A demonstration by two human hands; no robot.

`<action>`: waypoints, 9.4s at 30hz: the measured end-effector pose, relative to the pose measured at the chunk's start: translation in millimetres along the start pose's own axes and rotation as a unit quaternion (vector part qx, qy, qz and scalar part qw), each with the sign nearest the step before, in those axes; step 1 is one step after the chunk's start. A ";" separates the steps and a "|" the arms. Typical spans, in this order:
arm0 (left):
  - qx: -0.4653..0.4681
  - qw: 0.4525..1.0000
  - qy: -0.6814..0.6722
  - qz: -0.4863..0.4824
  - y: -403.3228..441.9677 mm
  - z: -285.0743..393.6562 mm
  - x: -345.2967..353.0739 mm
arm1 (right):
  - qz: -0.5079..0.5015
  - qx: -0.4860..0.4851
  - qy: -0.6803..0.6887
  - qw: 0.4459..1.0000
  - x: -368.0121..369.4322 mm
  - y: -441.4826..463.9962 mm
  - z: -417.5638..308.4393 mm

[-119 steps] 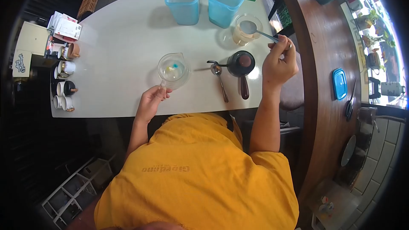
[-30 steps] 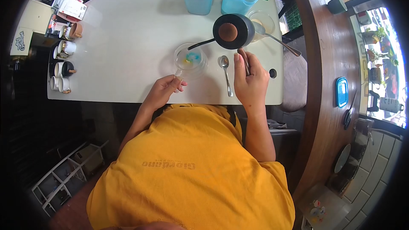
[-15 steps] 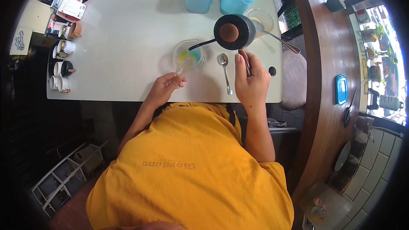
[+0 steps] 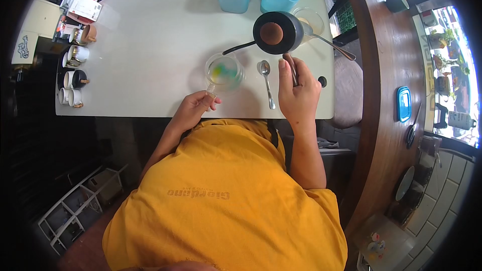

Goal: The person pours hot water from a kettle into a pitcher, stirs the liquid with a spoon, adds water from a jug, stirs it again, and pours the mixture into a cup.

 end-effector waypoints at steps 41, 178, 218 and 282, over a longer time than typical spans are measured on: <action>0.003 0.999 -0.030 0.015 5.1 5.2 -0.5 | -0.010 0.001 -0.011 1.000 0.7 4.0 -7.8; -0.052 0.990 0.131 0.019 12.7 -0.2 -11.9 | -0.158 -0.256 -0.085 0.950 102.2 -4.2 -16.3; -0.030 0.992 0.117 0.029 10.4 12.2 -15.8 | -0.314 -0.211 -0.024 0.926 123.4 1.0 -4.3; 0.007 0.997 0.067 0.042 18.0 -10.8 -8.3 | -0.321 -0.224 -0.143 0.909 129.1 -1.7 -9.4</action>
Point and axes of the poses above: each hand's wrist, its own y-axis towards the middle knuckle, its own x-axis out of the palm, z = x × y, the point moved 9 cm from there along y, towards the middle knuckle, and after that the axes turned 15 degrees about y, right-handed, at the moved point
